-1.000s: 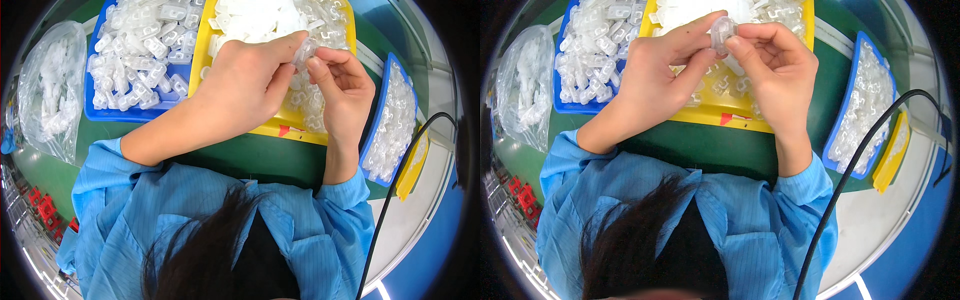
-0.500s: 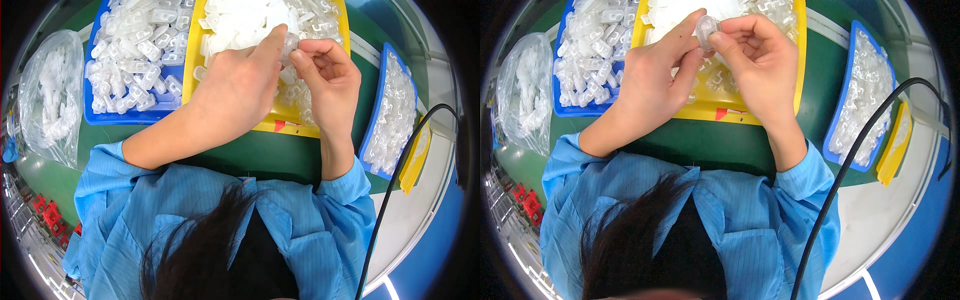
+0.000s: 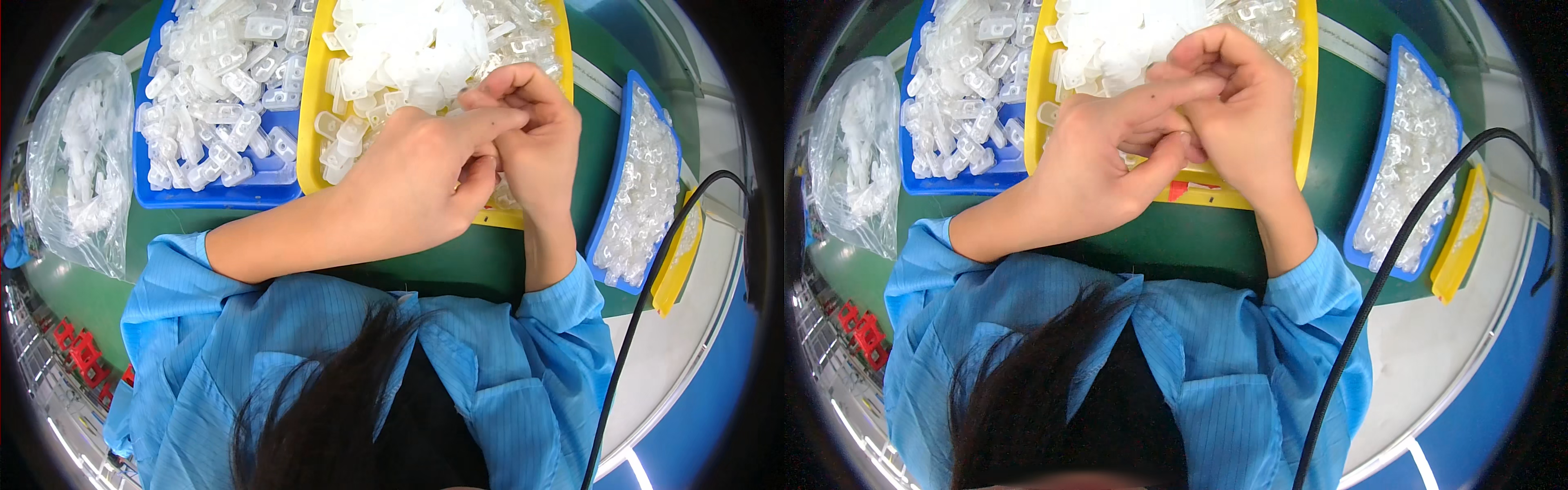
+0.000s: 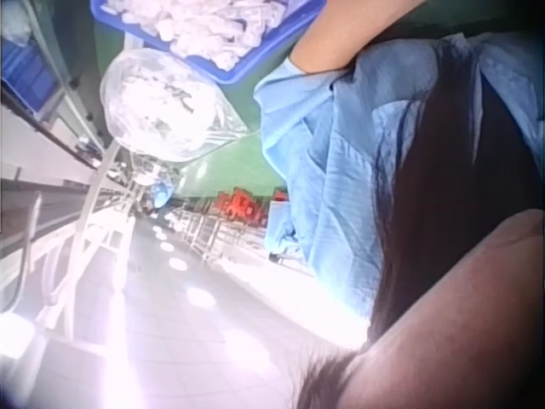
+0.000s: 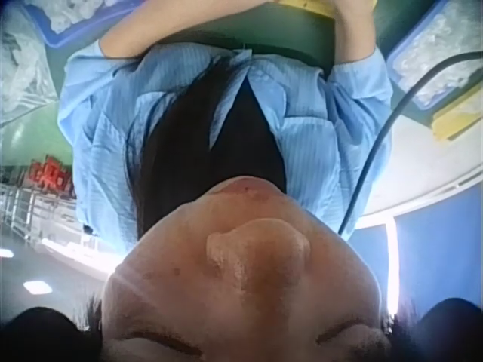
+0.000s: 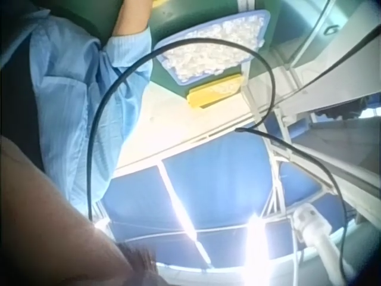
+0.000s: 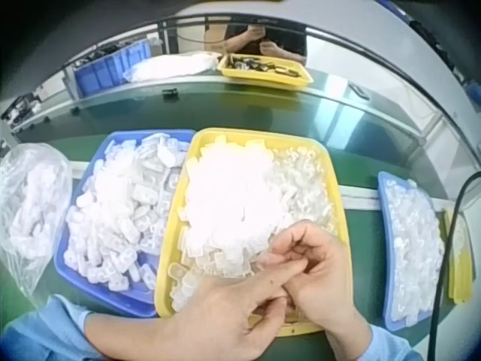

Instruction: The person assembles small transparent plastic housing components by hand, snapping them together.

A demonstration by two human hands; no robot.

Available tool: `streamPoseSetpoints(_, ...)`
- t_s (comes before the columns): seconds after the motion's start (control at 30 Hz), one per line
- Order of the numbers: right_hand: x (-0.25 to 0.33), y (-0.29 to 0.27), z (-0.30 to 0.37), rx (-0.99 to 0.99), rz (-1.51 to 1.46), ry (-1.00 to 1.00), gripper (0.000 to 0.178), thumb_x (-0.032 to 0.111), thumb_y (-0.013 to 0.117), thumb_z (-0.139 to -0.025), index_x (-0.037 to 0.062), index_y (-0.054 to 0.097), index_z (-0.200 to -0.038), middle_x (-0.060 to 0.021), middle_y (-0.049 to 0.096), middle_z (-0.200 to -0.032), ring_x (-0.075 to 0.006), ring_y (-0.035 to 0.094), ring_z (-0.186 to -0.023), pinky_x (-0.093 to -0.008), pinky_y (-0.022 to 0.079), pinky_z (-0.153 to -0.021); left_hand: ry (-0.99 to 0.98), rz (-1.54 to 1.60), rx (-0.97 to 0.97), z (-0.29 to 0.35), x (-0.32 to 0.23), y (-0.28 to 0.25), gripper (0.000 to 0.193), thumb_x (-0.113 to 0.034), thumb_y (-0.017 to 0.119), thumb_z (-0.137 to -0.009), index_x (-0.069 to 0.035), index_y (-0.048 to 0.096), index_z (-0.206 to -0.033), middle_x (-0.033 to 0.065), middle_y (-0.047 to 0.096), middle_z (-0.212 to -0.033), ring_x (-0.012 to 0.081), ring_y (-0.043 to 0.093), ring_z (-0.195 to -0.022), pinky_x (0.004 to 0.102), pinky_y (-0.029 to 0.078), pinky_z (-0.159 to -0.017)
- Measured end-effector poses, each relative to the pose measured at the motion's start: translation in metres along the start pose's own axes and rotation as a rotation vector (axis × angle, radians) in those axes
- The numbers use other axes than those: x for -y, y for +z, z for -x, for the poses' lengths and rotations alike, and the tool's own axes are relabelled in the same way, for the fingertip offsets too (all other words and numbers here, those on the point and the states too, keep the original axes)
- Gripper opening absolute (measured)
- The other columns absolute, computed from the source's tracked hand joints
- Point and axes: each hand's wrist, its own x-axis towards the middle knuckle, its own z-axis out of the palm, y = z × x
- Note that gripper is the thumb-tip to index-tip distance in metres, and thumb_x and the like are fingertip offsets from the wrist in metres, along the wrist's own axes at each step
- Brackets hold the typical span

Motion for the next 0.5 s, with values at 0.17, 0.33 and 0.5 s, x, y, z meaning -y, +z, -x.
streamPoseSetpoints(0.17,-0.006,-0.006,-0.001,-0.047,0.062,0.078,0.012,-0.007,0.063,-0.078,0.0003,0.058,-0.087,-0.0025,0.062,-0.078,-0.0052,0.058,-0.072,-0.0174,0.046,-0.063,-0.22,0.099,0.132,-0.005,-0.004,-0.017,0.047,0.005,0.051,-0.083,-0.004,0.048,-0.129,0.0093,0.068,-0.081,0.0124,0.065,-0.072,0.0248,0.052,-0.064)
streamPoseSetpoints(0.33,-0.008,-0.013,-0.006,-0.124,0.032,-0.029,0.013,-0.001,0.066,-0.079,0.0017,0.059,-0.09,-0.0035,0.062,-0.081,-0.0083,0.058,-0.072,-0.0194,0.045,-0.064,-0.251,0.162,-0.1,-0.025,-0.016,-0.055,0.025,0.001,0.054,-0.086,0.001,0.057,-0.111,0.0095,0.066,-0.087,0.0126,0.064,-0.079,0.0244,0.052,-0.068)
streamPoseSetpoints(0.5,-0.008,-0.015,-0.008,-0.125,0.046,-0.006,0.012,0.0,0.068,-0.08,0.0017,0.059,-0.089,-0.0017,0.061,-0.081,-0.0067,0.054,-0.07,-0.0182,0.042,-0.063,-0.036,-0.478,0.076,-0.012,0.009,-0.07,0.028,0.0,0.061,-0.081,-0.004,0.061,-0.108,0.0061,0.067,-0.085,0.011,0.064,-0.076,0.0242,0.049,-0.062)
